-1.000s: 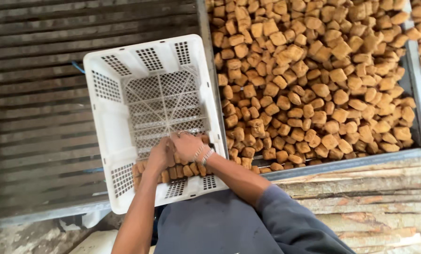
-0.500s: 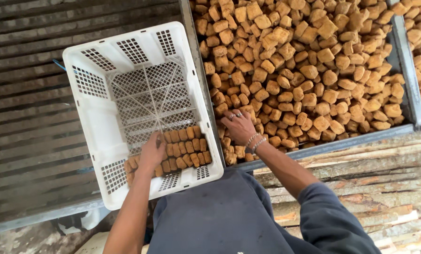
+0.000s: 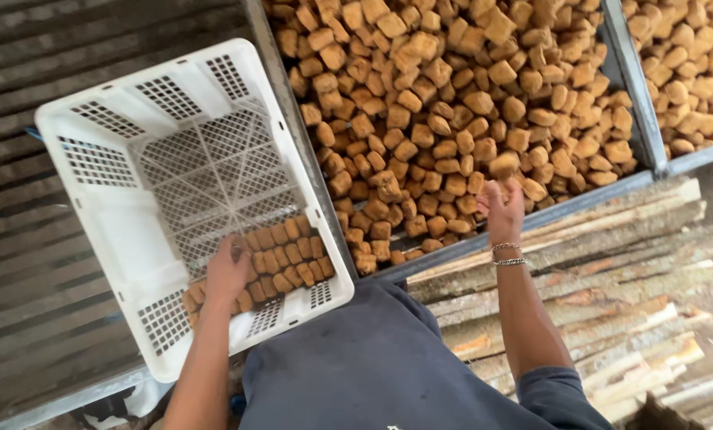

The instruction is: The person picks dried fruit pieces from a large metal tray and places them into a white plastic crate. They arrange the pieces in neat rows inside the crate, continuing until the crate is full.

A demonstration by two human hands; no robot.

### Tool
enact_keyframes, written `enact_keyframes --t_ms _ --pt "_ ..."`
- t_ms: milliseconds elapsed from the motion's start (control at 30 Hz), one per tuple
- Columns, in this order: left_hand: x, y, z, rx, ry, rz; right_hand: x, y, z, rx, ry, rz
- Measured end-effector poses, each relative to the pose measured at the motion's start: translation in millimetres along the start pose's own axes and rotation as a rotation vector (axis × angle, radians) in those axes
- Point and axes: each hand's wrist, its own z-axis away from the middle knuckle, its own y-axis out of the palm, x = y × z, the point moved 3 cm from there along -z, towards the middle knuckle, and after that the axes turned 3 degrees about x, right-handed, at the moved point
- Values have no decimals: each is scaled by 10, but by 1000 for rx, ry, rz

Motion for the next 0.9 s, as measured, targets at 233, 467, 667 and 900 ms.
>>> enact_keyframes --t_ms 233,467,667,900 --pt "53 22 -13 8 -27 11 -459 162 272 386 -284 1423" --pt "38 14 -59 -28 6 25 -275 669 450 417 -130 1079" --pt "49 10 -39 -20 -24 15 -137 1200 885 221 -450 1244" --pt "-59 -73 -63 -2 -48 13 121 1214 914 307 -273 969"
